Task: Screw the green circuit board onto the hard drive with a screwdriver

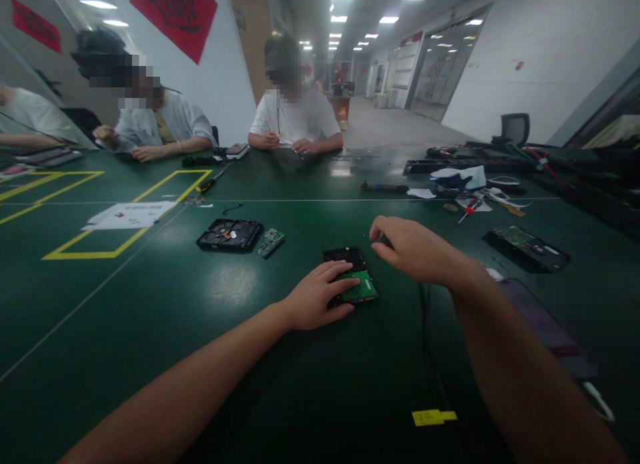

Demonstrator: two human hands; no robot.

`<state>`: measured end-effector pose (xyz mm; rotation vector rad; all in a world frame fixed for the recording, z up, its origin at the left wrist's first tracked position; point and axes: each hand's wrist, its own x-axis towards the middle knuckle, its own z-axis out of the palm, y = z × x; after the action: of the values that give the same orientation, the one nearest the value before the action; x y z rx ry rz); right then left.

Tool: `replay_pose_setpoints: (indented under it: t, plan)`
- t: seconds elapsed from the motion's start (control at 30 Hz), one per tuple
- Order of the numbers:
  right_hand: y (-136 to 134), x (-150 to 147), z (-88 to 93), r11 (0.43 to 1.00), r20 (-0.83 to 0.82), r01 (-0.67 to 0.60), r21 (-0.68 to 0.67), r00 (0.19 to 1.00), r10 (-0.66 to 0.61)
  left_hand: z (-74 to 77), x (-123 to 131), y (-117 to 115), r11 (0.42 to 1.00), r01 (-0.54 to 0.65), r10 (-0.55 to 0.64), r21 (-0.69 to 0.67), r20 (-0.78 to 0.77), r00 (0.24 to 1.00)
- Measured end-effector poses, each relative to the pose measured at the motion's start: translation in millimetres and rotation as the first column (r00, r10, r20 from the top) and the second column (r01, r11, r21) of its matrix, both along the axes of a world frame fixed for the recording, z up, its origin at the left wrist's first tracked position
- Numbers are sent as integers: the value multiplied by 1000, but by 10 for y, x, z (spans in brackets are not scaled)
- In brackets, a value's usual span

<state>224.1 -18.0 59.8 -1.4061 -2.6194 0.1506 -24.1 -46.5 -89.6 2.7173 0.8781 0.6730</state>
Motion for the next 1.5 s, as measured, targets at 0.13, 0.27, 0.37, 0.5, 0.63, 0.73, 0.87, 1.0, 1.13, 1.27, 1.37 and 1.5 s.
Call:
replay_pose_setpoints:
  t: [0.13, 0.27, 0.37, 0.5, 0.63, 0.73, 0.87, 1.0, 1.13, 1.27, 1.37, 1.5]
  plan:
    - [16, 27, 16, 992, -58, -125, -12, 991, 124, 1, 1, -7, 1000, -2, 2, -10, 7, 1000]
    - [-15, 14, 23, 985, -70, -154, -77, 986, 148, -12, -3, -1, 1000, 1, -1, -5, -2, 1000]
    - [-27, -4, -6, 995, -64, -89, -45, 994, 86, -16, -2, 2, 1000, -2, 2, -1, -3, 1000]
    - [12, 6, -54, 999, -58, -40, 29, 997, 41, -12, 4, 0, 1000, 2, -2, 13, 5, 1000]
    - [59, 30, -51, 992, -85, -123, -12, 989, 121, -17, 2, 0, 1000, -4, 4, 13, 10, 1000]
    - [58, 29, -34, 986, -102, -157, -51, 983, 152, -25, -3, 1, 1000, 1, -1, 8, 15, 1000]
    - [31, 7, -35, 992, -80, -115, -42, 991, 111, -24, -3, -1, 1000, 0, 0, 4, 23, 1000]
    - [28, 1, -43, 999, -62, -48, 10, 997, 49, -21, 1, -3, 1000, 3, -3, 9, 30, 1000]
    - [45, 26, -16, 997, -63, -80, -12, 995, 79, -29, 0, 5, 1000, 5, -5, 10, 24, 1000]
    - [45, 40, 12, 991, -86, -125, -55, 989, 120, -20, -5, 3, 1000, 2, -2, 7, 14, 1000]
    - [40, 31, 5, 987, -89, -150, -59, 985, 145, -6, -6, -5, 1000, 4, -4, 4, 12, 1000]
    - [35, 14, -7, 989, -94, -139, -47, 986, 134, -15, -2, -3, 1000, 5, -5, 6, 22, 1000]
